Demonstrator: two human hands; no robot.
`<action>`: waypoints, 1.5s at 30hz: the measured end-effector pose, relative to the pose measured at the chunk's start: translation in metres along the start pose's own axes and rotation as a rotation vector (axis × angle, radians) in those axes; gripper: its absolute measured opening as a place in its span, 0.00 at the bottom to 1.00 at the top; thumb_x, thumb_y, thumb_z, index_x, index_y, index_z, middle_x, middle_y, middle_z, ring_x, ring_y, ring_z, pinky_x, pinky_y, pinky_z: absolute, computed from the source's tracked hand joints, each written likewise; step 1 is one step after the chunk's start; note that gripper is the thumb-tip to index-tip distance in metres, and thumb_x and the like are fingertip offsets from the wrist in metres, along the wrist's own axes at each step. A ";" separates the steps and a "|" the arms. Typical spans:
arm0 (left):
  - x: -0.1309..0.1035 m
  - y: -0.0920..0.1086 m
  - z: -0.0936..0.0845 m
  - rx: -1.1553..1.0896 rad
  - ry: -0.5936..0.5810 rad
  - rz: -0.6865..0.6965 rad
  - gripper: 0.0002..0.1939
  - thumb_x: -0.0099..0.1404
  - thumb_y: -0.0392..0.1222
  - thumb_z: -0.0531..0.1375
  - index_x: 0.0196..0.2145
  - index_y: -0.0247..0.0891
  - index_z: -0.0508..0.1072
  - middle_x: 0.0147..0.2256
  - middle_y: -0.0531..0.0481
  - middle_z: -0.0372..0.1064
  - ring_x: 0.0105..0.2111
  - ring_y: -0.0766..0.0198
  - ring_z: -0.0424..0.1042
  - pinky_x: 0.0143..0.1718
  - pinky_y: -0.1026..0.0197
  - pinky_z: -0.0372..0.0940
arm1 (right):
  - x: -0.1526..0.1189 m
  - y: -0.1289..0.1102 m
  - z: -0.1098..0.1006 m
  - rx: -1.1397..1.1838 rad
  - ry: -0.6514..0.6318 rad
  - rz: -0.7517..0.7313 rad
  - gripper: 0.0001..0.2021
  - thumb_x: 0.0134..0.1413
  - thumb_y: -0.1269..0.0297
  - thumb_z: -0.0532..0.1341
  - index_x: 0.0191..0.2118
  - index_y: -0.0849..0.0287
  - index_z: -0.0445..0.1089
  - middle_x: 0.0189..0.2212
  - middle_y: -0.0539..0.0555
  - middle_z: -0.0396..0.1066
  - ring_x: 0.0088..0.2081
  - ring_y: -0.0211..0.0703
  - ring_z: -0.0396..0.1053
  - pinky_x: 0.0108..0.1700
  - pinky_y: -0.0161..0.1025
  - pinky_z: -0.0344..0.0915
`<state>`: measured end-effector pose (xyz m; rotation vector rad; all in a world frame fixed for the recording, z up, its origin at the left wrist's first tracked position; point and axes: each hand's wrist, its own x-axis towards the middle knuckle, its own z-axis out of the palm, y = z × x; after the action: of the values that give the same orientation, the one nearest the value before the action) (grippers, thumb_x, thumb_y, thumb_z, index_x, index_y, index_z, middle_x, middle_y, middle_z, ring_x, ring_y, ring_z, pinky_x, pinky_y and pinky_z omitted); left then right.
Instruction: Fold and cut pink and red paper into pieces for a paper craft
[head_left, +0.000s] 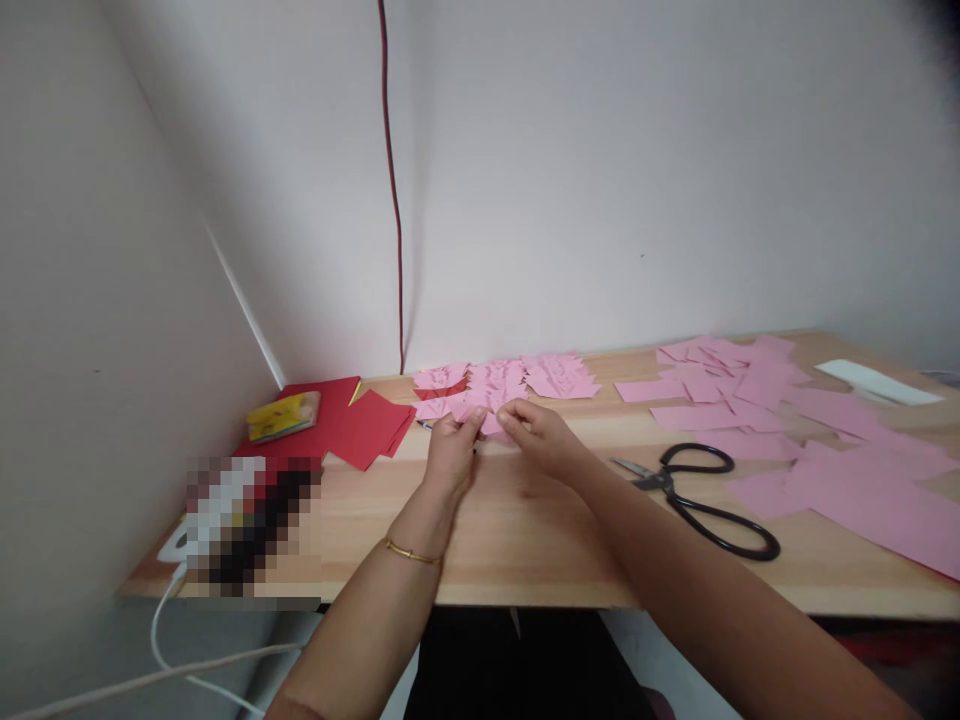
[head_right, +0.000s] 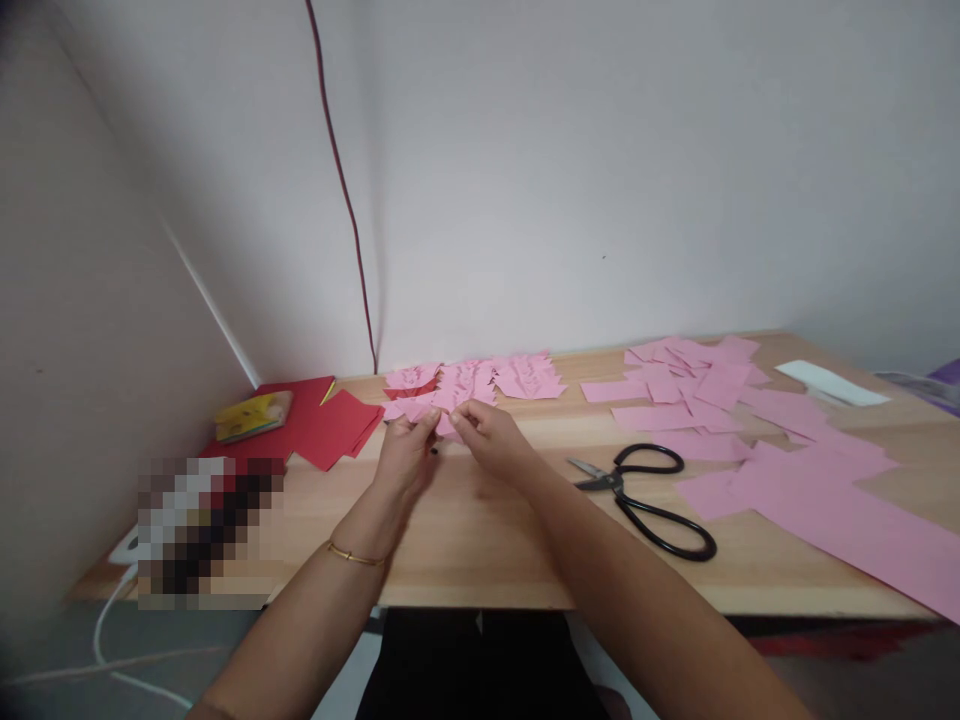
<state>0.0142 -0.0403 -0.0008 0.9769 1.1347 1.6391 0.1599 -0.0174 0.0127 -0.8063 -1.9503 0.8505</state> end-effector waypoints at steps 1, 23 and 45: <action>-0.001 0.001 0.000 0.000 -0.007 -0.011 0.14 0.50 0.48 0.67 0.27 0.33 0.74 0.20 0.56 0.65 0.21 0.72 0.59 0.27 0.66 0.55 | 0.000 0.000 0.000 0.005 0.000 0.001 0.10 0.59 0.61 0.53 0.29 0.58 0.63 0.25 0.49 0.64 0.29 0.38 0.61 0.33 0.35 0.57; -0.003 0.009 -0.001 0.134 -0.117 -0.029 0.10 0.44 0.40 0.69 0.23 0.34 0.74 0.21 0.53 0.67 0.22 0.70 0.61 0.25 0.65 0.53 | 0.000 0.001 -0.006 -0.036 0.024 0.002 0.12 0.58 0.60 0.53 0.26 0.58 0.62 0.21 0.47 0.61 0.26 0.37 0.58 0.30 0.34 0.55; 0.002 0.015 -0.010 -0.314 -0.341 -0.722 0.19 0.54 0.53 0.64 0.27 0.31 0.72 0.22 0.48 0.68 0.15 0.75 0.57 0.16 0.69 0.51 | 0.003 0.003 -0.015 -0.219 0.146 -0.344 0.11 0.60 0.63 0.54 0.38 0.54 0.75 0.31 0.55 0.65 0.35 0.43 0.64 0.38 0.41 0.61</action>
<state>0.0009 -0.0440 0.0113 0.5199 0.8244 0.9761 0.1725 -0.0095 0.0183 -0.6112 -1.9951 0.3688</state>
